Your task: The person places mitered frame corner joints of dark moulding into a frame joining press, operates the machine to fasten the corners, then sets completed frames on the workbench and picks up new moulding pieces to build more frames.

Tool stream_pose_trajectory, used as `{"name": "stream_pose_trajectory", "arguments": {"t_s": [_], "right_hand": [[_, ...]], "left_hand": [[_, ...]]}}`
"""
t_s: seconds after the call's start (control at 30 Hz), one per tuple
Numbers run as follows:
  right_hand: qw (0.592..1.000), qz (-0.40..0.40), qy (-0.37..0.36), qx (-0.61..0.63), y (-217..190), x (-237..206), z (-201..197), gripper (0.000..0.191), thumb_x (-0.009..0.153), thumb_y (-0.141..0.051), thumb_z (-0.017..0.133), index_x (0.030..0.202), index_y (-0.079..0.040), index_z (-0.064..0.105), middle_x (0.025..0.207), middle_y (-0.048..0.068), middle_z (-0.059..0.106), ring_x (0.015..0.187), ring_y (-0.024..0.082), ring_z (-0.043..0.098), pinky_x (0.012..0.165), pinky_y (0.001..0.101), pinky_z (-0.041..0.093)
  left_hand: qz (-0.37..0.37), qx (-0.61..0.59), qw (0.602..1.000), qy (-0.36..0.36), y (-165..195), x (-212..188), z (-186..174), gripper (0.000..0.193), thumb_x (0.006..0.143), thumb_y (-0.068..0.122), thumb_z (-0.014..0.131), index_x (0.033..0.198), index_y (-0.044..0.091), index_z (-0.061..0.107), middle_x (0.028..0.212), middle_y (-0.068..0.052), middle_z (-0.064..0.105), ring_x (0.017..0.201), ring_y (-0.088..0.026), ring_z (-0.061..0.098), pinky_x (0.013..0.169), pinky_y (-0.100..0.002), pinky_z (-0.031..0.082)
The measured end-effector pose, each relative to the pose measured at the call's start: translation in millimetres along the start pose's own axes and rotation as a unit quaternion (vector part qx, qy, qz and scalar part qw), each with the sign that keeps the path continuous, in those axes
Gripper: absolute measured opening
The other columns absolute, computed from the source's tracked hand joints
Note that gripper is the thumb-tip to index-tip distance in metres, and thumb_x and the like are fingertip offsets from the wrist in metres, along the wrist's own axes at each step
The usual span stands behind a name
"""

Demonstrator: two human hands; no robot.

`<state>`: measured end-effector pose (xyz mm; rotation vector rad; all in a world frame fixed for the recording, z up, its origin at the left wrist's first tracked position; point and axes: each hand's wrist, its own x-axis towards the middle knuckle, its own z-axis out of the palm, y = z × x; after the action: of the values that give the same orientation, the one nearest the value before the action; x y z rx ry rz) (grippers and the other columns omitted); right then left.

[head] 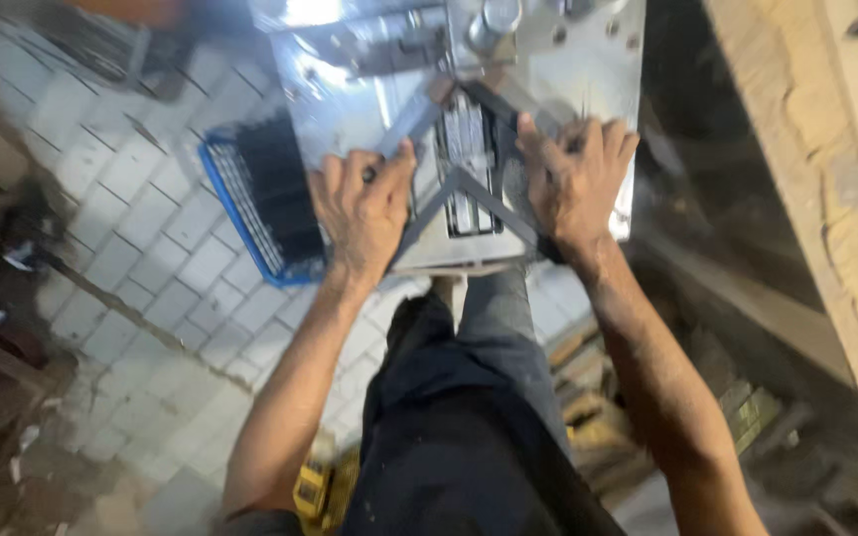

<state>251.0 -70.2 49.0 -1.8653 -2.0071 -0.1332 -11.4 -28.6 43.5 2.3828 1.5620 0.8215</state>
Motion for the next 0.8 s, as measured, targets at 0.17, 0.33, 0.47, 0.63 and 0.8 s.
{"name": "stream_pose_trajectory", "arguments": {"t_s": [0.17, 0.33, 0.47, 0.63, 0.8], "right_hand": [[0.999, 0.001, 0.051, 0.016, -10.1, 13.8, -4.1, 0.031, 0.092, -0.017, 0.078, 0.123, -0.024, 0.080, 0.094, 0.008, 0.057, 0.091, 0.032, 0.050, 0.082, 0.0464, 0.037], [0.998, 0.023, 0.060, 0.028, -20.3, 31.0, -16.0, 0.034, 0.083, -0.018, 0.078, 0.116, -0.027, 0.079, 0.088, 0.006, 0.058, 0.087, 0.031, 0.051, 0.079, 0.0461, 0.038], [0.998, 0.046, 0.044, 0.018, -16.7, 35.3, -9.5, 0.036, 0.080, -0.017, 0.078, 0.114, -0.029, 0.078, 0.088, 0.006, 0.056, 0.087, 0.030, 0.050, 0.080, 0.0462, 0.038], [0.998, 0.012, 0.047, 0.027, -7.3, 28.6, -0.3, 0.044, 0.082, -0.012, 0.077, 0.123, -0.028, 0.078, 0.087, 0.006, 0.054, 0.086, 0.029, 0.049, 0.080, 0.0461, 0.038], [0.996, 0.004, 0.085, 0.010, -8.2, 27.4, -8.8, 0.027, 0.090, -0.019, 0.081, 0.117, -0.024, 0.079, 0.091, 0.004, 0.055, 0.089, 0.027, 0.051, 0.079, 0.0451, 0.038]], "left_hand": [[0.015, 0.040, 0.999, -0.014, 0.3, 16.0, -6.7, 0.032, 0.091, 0.020, 0.072, 0.121, 0.028, 0.078, 0.089, -0.002, 0.065, 0.088, -0.029, 0.057, 0.074, -0.048, 0.043], [0.008, -0.058, 0.998, 0.037, 7.6, 37.1, -30.9, 0.014, 0.089, 0.020, 0.076, 0.102, 0.024, 0.079, 0.080, -0.001, 0.063, 0.080, -0.025, 0.057, 0.068, -0.043, 0.041], [0.019, -0.032, 0.999, 0.032, 5.1, 42.8, -29.8, 0.019, 0.088, 0.020, 0.076, 0.107, 0.021, 0.080, 0.081, -0.001, 0.059, 0.078, -0.025, 0.054, 0.066, -0.042, 0.038], [0.009, -0.027, 0.999, 0.016, 1.9, 38.2, -14.1, 0.027, 0.086, 0.017, 0.074, 0.111, 0.025, 0.079, 0.084, 0.001, 0.061, 0.082, -0.023, 0.056, 0.072, -0.045, 0.040], [0.002, 0.009, 1.000, 0.012, 16.7, 34.9, -15.7, 0.015, 0.090, 0.026, 0.077, 0.105, 0.026, 0.079, 0.095, -0.001, 0.065, 0.095, -0.026, 0.057, 0.082, -0.048, 0.040]]}}
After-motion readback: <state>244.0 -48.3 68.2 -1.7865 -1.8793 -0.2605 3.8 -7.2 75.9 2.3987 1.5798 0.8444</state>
